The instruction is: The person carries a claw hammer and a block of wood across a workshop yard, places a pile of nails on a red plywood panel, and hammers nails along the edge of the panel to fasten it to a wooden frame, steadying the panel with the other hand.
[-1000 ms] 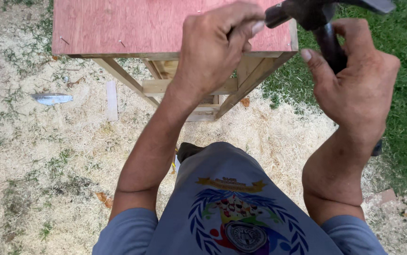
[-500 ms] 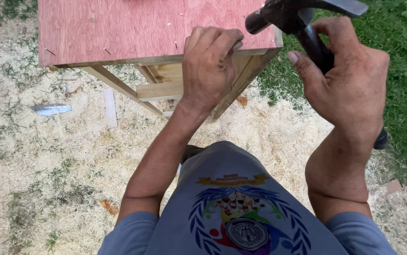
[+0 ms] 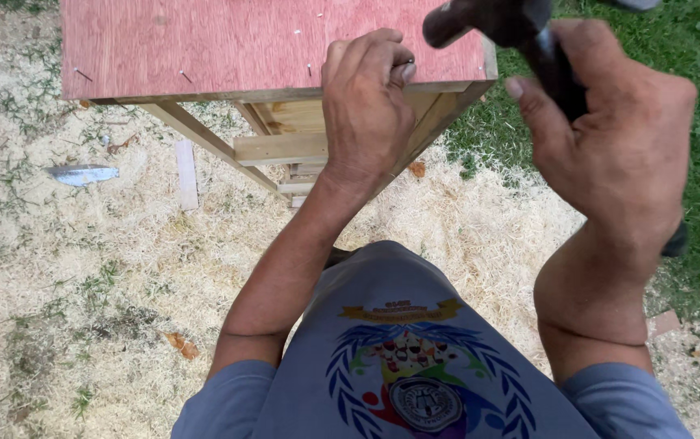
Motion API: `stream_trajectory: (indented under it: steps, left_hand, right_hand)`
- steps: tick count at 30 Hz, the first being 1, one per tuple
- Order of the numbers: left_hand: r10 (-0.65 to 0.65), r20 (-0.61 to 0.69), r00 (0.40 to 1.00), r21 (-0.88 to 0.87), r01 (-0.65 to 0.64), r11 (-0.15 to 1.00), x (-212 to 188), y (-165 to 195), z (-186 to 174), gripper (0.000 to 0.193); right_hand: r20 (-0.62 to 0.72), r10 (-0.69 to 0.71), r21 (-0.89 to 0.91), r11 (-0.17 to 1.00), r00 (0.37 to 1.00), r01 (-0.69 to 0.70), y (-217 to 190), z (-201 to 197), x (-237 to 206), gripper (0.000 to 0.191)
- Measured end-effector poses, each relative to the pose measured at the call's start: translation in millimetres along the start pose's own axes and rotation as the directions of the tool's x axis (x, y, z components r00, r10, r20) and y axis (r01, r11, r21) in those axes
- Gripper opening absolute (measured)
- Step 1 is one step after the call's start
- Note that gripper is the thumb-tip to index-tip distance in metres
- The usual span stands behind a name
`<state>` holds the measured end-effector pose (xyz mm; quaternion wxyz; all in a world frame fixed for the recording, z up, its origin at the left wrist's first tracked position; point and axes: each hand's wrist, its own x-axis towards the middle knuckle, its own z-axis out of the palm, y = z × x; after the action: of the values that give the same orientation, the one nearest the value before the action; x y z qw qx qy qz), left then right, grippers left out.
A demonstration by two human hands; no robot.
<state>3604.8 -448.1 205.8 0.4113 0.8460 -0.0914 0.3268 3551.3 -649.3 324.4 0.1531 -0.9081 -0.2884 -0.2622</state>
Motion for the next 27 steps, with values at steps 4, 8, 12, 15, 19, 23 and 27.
stream_trajectory:
  steps: [4,8,12,15,19,23,27]
  left_hand:
    - [0.02,-0.041,0.999,0.022,-0.019,1.0,1.1,-5.0,9.7,0.003]
    - [0.017,-0.025,1.0,0.04,-0.016,0.999,-1.4,-10.0,14.0,0.011]
    - [0.061,-0.04,0.997,0.045,-0.059,0.997,-3.4,-11.1,13.1,0.009]
    - [0.083,-0.045,0.996,0.03,-0.081,0.996,-4.0,-9.6,12.4,0.003]
    - [0.069,-0.017,0.997,0.038,-0.069,0.997,-2.7,-9.4,11.6,0.0]
    - [0.075,-0.003,0.997,0.055,-0.075,0.996,-0.1,-5.5,10.4,0.005]
    - [0.131,-0.009,0.991,0.051,-0.131,0.99,2.8,5.3,-4.5,0.009]
  right_hand:
    - [-0.007,-0.063,-0.039,0.997,0.998,0.063,-1.9,-2.9,5.8,0.026]
    - [0.119,0.107,-0.095,0.991,0.987,-0.096,-8.9,8.4,10.1,0.028]
    - [0.105,0.002,-0.091,0.996,0.994,0.008,-6.1,2.7,11.3,0.027]
    - [0.048,-0.04,-0.091,0.995,0.998,0.044,-3.3,-11.5,6.3,0.026]
    - [0.088,0.131,-0.071,0.99,0.988,-0.125,-8.4,-4.2,3.9,0.027]
    - [0.086,0.009,-0.106,0.994,0.996,0.0,-11.9,-0.3,7.5,0.03]
    - [0.03,-0.023,-0.11,0.994,0.999,0.026,-12.7,-10.9,7.9,0.028]
